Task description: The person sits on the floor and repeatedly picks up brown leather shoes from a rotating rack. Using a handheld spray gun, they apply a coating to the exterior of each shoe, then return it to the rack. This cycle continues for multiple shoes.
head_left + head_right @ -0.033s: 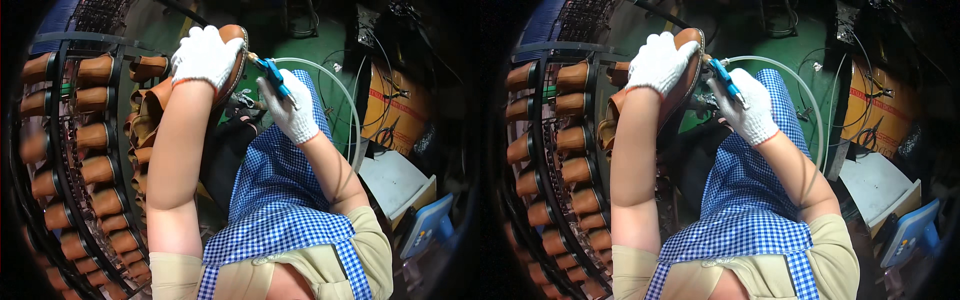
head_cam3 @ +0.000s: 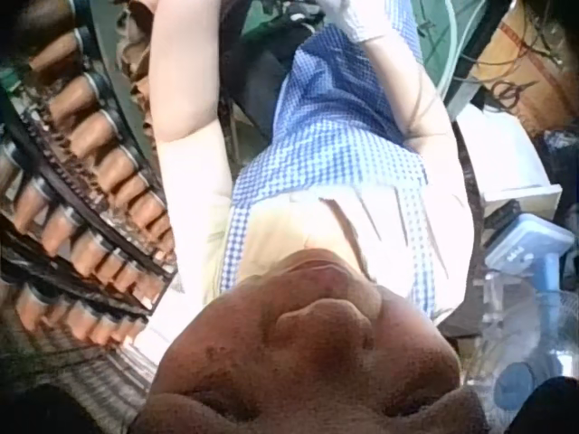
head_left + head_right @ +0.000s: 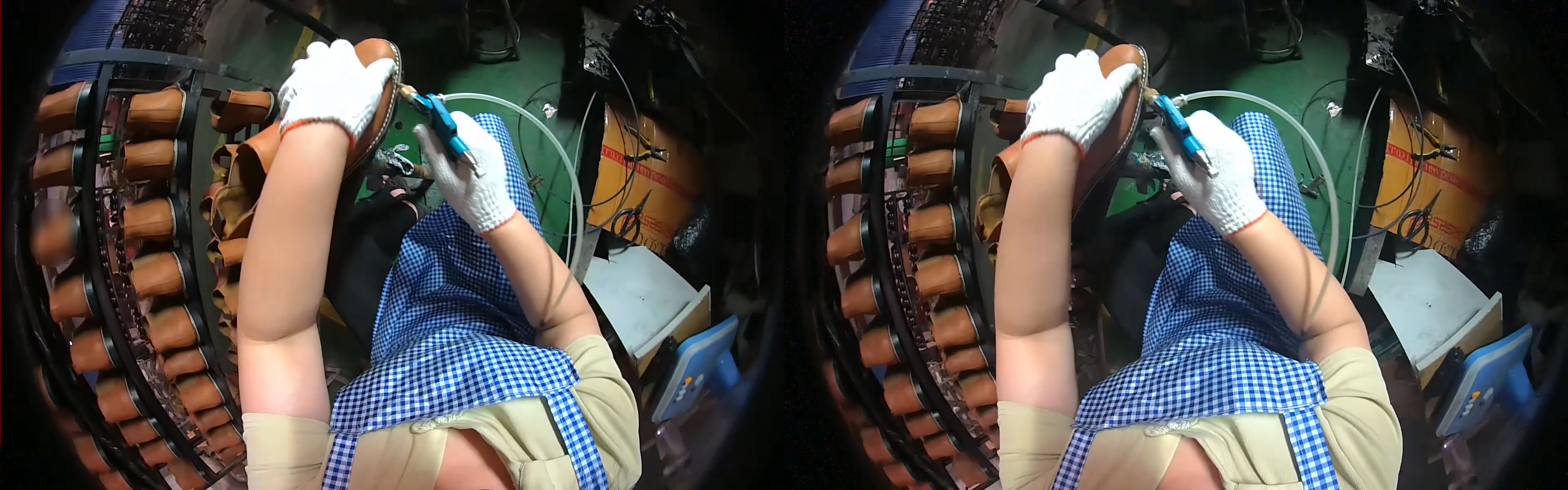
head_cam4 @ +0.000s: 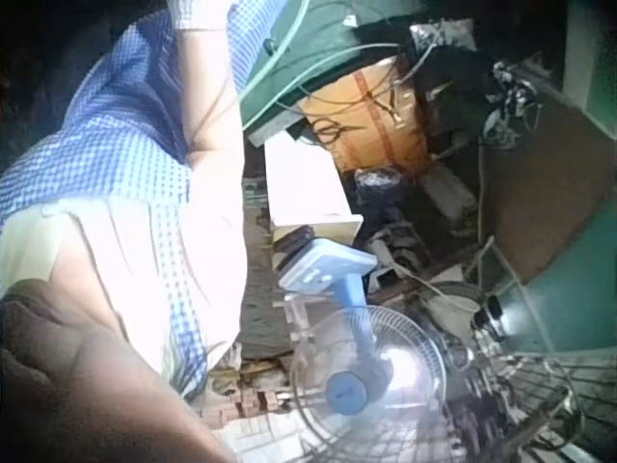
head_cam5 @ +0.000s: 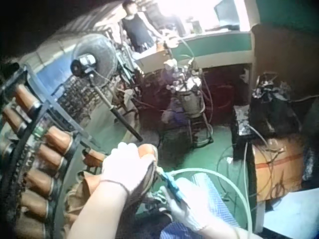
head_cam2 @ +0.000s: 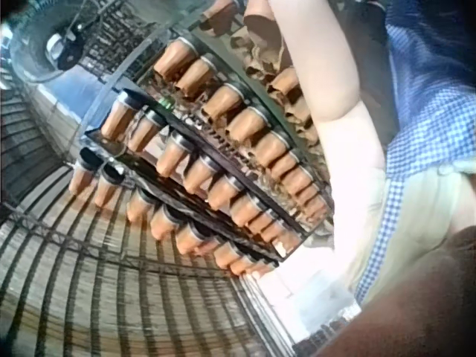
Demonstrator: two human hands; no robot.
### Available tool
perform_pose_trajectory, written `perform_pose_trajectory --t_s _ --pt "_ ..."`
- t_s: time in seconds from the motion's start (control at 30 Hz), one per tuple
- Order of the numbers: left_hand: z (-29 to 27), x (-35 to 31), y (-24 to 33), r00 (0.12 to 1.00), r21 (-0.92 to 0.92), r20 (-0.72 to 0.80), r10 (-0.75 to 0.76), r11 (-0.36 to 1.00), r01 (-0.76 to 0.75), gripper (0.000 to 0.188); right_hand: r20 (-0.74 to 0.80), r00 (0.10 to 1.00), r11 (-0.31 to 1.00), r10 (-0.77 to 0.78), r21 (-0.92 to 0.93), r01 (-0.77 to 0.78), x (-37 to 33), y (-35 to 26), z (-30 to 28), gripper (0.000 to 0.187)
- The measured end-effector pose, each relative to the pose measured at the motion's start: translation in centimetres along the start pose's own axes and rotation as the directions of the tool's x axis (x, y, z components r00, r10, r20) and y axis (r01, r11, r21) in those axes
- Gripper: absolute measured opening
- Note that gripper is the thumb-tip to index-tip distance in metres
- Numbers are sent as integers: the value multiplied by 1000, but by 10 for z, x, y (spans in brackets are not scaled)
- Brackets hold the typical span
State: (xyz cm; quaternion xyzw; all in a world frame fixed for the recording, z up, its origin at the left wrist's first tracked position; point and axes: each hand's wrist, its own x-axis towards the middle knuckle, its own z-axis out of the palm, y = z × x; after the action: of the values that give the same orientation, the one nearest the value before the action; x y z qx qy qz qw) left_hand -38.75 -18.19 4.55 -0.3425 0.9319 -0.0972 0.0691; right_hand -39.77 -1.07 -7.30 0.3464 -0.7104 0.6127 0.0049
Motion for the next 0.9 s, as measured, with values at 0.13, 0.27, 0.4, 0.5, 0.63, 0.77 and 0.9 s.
perform_pose_trajectory --t_s 0.13,0.27,0.4,0.5,0.63,0.77,0.9 --pt "7 21 -7 989 -37 70 -131 990 134 77 57 993 988 100 113 -106 -7 -5 11 16" --pt "17 39 -21 961 -92 172 -214 968 232 72 58 997 998 45 40 -47 -16 -6 32 16" --pt "34 57 -34 947 -73 216 -237 963 258 70 65 998 998 22 -63 -18 -26 -7 44 24" --pt "41 68 -43 935 -52 250 -253 960 274 72 116 991 997 61 -53 -55 -33 -11 47 26" --pt "41 76 -58 897 -63 351 -267 949 307 71 169 984 997 52 -72 -40 -49 -20 53 20" --pt "41 80 -70 892 -42 366 -265 953 300 72 193 981 993 1 -116 21 -64 -27 57 16" --pt "41 82 -75 889 -22 383 -253 959 283 72 209 978 998 -25 -54 37 -74 -30 56 15"
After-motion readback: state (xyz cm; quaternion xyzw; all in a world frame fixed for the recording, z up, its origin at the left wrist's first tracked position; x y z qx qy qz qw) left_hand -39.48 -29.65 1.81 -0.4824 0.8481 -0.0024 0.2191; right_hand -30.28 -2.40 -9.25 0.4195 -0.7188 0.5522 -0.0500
